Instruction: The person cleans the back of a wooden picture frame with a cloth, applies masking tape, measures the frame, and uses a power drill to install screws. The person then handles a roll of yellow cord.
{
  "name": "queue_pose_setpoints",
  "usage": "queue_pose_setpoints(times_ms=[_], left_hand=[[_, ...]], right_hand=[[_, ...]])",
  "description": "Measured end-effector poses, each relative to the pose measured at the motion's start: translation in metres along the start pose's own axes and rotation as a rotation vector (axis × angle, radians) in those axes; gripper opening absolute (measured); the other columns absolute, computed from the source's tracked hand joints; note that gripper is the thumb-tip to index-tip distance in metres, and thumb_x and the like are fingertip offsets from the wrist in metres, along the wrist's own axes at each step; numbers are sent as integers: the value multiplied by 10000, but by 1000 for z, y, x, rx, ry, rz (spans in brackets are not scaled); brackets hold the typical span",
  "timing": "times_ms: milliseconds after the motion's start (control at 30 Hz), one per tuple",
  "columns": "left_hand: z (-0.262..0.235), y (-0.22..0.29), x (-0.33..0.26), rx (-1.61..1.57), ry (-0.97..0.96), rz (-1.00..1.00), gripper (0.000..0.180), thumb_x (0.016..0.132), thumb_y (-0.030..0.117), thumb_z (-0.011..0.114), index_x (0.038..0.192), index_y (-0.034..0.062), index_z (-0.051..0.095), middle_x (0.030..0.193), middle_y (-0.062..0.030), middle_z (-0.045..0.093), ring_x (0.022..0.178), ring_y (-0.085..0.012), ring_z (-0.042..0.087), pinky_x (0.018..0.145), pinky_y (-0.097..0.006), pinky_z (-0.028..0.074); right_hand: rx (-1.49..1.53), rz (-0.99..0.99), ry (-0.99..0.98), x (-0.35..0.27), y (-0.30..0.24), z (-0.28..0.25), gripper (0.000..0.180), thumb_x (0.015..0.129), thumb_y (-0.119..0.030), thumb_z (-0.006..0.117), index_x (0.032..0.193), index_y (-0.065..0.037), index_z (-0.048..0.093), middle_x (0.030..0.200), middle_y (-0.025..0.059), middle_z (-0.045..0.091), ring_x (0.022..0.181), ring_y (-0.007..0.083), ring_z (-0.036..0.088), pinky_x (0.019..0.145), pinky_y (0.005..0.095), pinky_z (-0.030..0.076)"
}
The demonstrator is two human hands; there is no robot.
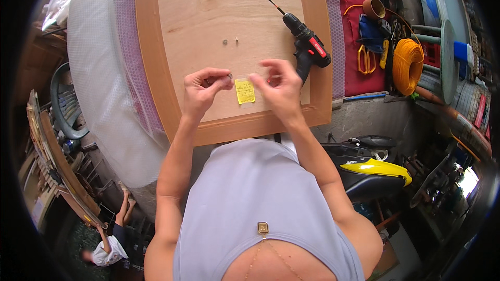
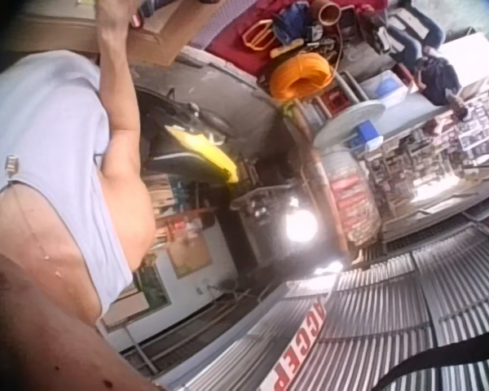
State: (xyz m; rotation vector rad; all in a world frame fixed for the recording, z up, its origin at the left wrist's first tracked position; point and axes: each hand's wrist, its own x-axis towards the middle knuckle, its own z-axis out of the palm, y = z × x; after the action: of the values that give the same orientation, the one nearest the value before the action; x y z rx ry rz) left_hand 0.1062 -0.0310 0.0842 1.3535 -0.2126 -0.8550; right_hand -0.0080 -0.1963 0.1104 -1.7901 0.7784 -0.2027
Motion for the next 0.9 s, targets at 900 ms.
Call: queue_pose_setpoints(times_ms=[900], left_hand=[[216,-130,156,1104,-158,587,126,688,261,772,806,246,732,936,38,545,1095,-201,457,930,-403,257]], right_hand=[[243,137,167,-90,110,-244,789,642,105,684,1357,-20,377,1036,83,610,821,131,600,760,285,510]])
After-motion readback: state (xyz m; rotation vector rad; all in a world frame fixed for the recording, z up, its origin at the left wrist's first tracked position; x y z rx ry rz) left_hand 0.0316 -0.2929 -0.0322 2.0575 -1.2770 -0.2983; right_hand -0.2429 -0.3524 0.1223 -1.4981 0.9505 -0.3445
